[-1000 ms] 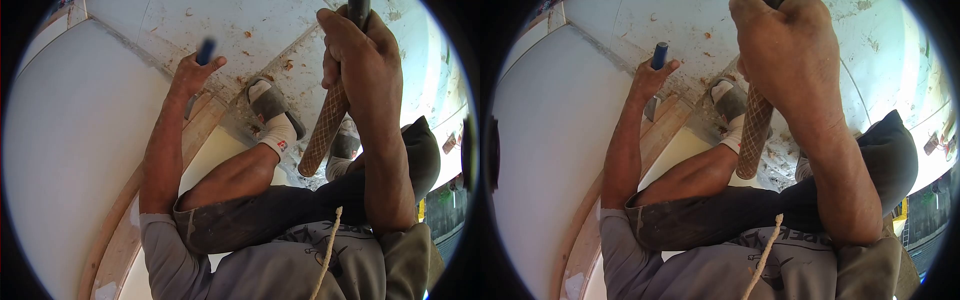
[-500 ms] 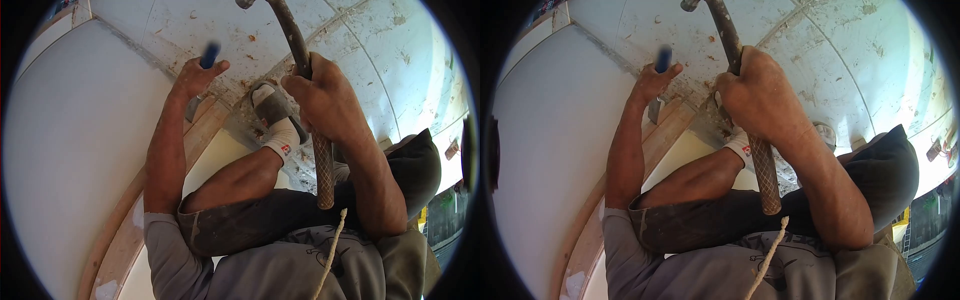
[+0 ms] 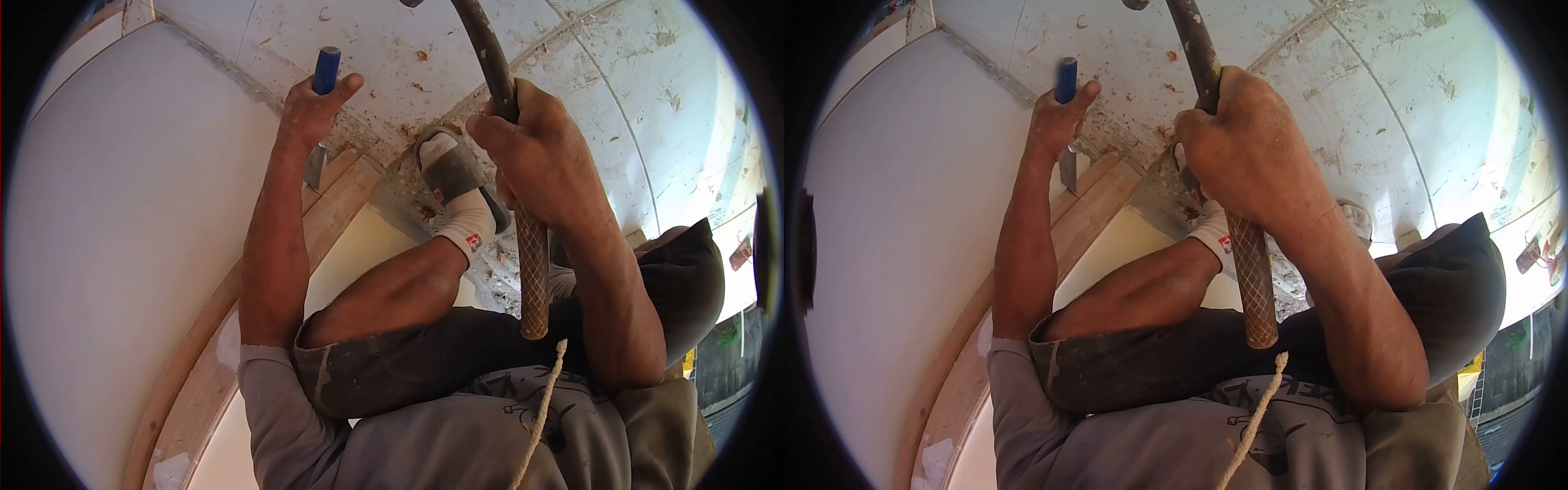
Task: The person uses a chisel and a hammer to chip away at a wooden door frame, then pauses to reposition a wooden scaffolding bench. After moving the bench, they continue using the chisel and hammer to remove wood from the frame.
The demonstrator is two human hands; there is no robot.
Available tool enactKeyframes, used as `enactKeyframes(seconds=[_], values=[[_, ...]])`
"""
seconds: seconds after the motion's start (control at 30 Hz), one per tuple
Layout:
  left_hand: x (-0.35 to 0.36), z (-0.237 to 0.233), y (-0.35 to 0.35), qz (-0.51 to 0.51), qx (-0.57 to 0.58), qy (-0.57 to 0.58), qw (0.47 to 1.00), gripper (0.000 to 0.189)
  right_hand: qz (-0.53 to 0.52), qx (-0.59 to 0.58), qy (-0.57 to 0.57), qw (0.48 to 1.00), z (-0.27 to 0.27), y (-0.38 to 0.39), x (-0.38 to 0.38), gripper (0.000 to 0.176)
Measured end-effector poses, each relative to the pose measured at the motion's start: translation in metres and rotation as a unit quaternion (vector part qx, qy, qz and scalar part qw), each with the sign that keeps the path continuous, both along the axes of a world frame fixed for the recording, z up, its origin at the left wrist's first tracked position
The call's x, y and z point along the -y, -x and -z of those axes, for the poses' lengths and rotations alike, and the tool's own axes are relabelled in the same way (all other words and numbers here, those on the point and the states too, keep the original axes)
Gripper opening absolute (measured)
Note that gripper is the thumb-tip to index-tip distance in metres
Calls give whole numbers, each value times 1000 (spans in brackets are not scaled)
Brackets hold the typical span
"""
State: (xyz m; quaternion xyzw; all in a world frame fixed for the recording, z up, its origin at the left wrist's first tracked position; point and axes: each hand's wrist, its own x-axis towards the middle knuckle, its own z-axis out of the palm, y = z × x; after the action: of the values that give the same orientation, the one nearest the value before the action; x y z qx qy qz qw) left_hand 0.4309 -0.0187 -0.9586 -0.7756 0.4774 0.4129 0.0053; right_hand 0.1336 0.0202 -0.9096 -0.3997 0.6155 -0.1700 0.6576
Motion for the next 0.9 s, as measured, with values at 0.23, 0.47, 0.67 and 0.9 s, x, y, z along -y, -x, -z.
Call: enactKeyframes(seconds=[0.23, 0.47, 0.67, 0.9], values=[[13, -23, 15, -34, -19, 31, 999, 58, 8, 17, -24, 1000, 1, 1, -1, 25], [-3, -17, 19, 65, 40, -53, 996, 79, 32, 37, -49, 998, -4, 2, 0, 26], [-4, -13, 18, 91, 45, -97, 990, 88, 14, 19, -28, 999, 2, 2, -2, 26], [-4, -17, 23, 81, 24, -97, 992, 84, 11, 7, -7, 1000, 6, -1, -5, 26]])
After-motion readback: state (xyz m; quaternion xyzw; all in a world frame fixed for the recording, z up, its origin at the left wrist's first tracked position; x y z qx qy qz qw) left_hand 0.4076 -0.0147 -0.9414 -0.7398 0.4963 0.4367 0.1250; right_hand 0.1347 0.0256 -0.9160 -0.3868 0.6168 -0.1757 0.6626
